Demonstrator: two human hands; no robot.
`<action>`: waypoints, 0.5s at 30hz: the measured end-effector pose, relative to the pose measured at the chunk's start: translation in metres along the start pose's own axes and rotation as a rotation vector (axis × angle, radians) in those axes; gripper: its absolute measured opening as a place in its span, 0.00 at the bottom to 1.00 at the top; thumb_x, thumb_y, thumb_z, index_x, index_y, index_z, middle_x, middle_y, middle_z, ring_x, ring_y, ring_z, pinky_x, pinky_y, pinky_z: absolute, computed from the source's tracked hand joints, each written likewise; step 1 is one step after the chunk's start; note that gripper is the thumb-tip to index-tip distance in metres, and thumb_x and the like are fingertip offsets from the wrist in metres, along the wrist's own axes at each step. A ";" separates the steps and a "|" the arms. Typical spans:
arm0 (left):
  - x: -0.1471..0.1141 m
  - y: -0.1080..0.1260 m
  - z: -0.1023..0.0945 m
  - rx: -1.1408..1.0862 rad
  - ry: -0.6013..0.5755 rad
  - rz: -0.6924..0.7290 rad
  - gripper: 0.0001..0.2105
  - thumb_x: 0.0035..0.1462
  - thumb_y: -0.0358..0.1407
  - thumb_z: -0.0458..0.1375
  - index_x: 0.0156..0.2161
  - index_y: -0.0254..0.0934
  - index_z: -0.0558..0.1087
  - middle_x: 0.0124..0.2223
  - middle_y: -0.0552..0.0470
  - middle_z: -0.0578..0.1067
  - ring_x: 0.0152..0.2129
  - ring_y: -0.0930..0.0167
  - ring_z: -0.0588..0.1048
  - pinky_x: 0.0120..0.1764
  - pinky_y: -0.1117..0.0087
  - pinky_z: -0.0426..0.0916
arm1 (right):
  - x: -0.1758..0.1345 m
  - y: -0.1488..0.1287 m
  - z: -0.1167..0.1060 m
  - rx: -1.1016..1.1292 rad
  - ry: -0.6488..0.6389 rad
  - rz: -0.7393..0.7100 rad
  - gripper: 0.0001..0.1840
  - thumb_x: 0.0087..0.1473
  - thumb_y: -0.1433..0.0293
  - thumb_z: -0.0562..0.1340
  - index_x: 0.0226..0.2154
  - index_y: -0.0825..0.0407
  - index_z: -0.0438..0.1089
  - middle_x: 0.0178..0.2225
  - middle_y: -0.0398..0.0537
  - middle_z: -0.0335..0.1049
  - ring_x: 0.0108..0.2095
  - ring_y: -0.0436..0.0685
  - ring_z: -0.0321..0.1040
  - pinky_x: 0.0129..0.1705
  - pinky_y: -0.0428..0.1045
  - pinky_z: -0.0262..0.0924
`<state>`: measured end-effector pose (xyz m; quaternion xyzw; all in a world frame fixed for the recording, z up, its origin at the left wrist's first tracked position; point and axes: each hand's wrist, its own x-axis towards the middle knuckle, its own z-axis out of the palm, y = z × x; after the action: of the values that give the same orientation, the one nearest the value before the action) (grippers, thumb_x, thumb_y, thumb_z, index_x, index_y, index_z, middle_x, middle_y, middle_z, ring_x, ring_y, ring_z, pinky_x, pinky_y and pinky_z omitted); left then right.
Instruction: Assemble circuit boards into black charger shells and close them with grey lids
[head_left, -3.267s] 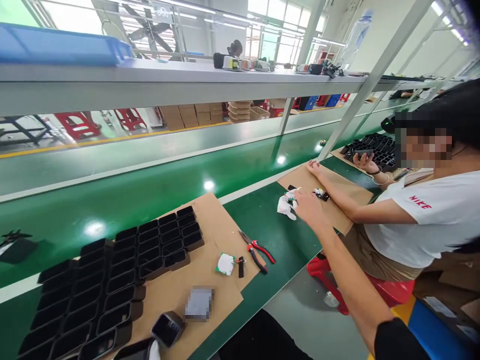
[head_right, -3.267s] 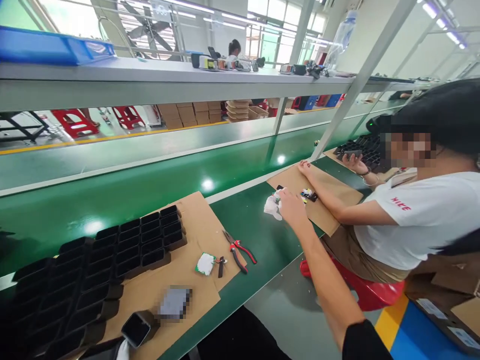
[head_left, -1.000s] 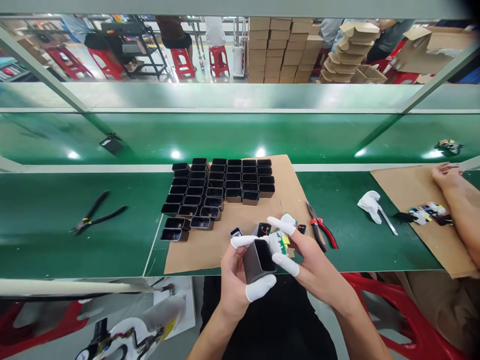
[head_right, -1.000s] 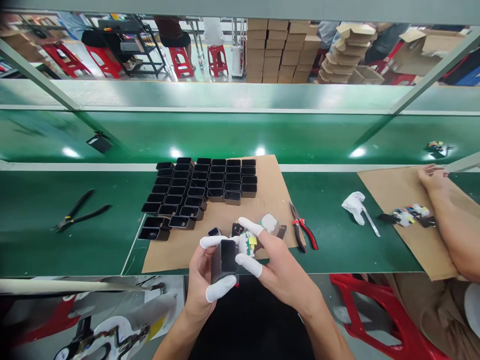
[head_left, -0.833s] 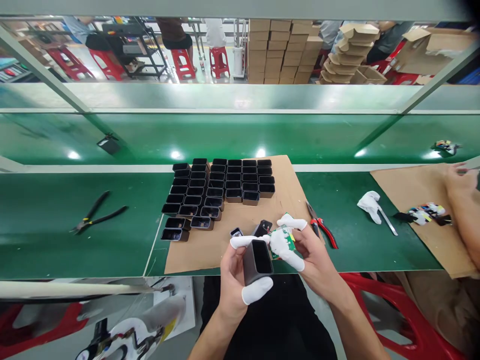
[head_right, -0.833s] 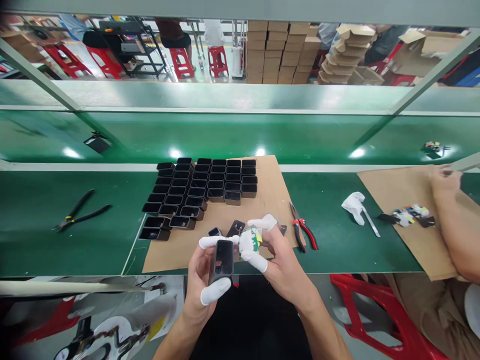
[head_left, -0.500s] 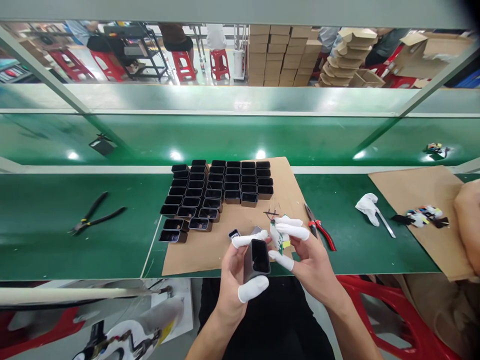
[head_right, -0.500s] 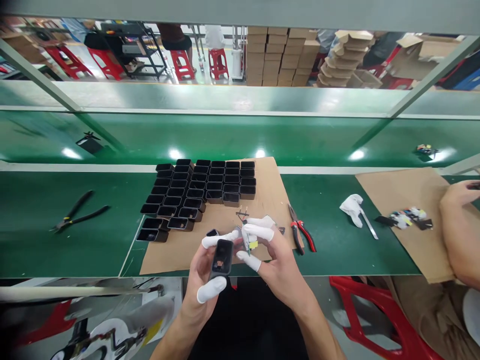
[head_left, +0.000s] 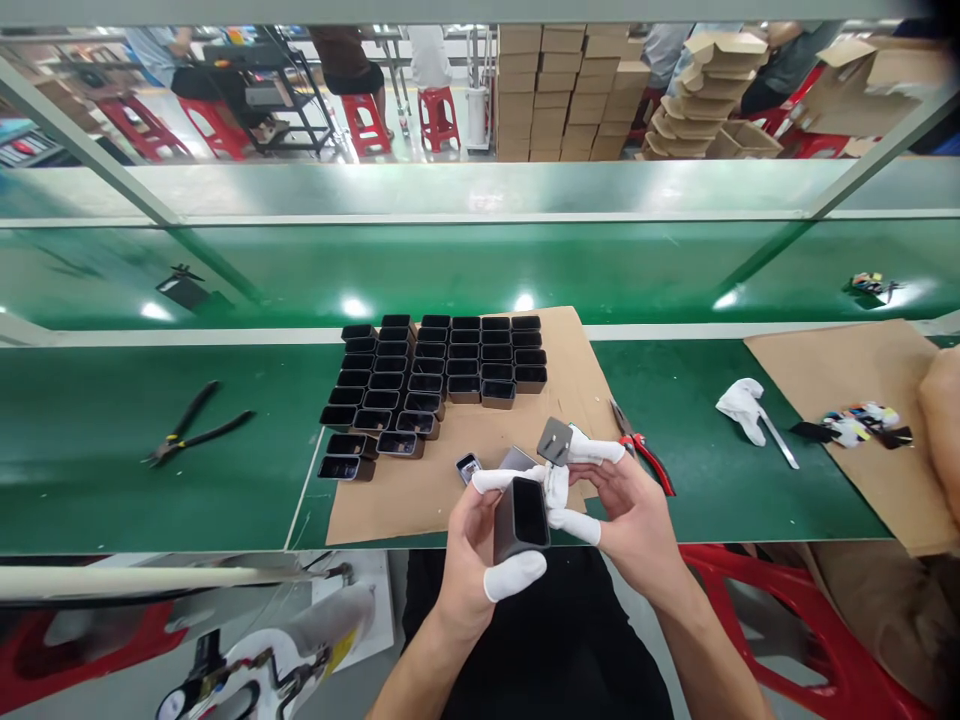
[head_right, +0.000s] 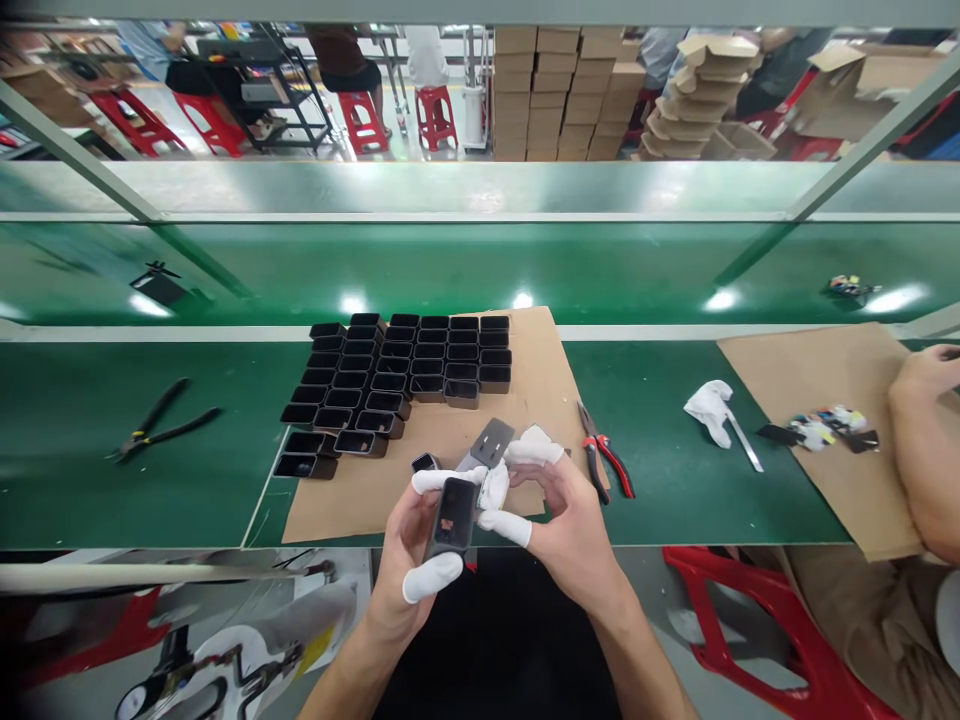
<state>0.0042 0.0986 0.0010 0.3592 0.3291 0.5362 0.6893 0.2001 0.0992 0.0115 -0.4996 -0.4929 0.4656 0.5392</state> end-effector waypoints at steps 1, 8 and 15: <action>0.000 0.001 0.001 -0.002 -0.006 0.005 0.31 0.45 0.41 0.82 0.55 0.47 0.81 0.55 0.45 0.86 0.53 0.54 0.85 0.55 0.58 0.81 | 0.000 -0.002 -0.002 -0.022 -0.016 -0.001 0.32 0.53 0.69 0.82 0.57 0.40 0.76 0.49 0.46 0.81 0.49 0.60 0.80 0.56 0.57 0.76; 0.000 0.000 0.009 0.003 -0.098 0.030 0.34 0.43 0.47 0.82 0.56 0.47 0.81 0.58 0.41 0.83 0.60 0.46 0.80 0.62 0.45 0.76 | -0.003 -0.017 -0.012 -0.167 -0.042 -0.144 0.25 0.58 0.73 0.75 0.57 0.42 0.77 0.48 0.50 0.78 0.51 0.65 0.76 0.58 0.65 0.73; 0.002 -0.001 0.018 0.028 -0.120 0.128 0.37 0.36 0.54 0.84 0.53 0.49 0.83 0.47 0.47 0.76 0.42 0.61 0.77 0.44 0.59 0.79 | -0.023 -0.031 -0.024 0.088 0.093 -0.209 0.34 0.55 0.52 0.78 0.61 0.39 0.75 0.48 0.57 0.81 0.52 0.76 0.81 0.55 0.74 0.76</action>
<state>0.0199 0.0977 0.0098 0.4206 0.2709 0.5521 0.6670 0.2220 0.0724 0.0405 -0.4424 -0.4957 0.4045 0.6285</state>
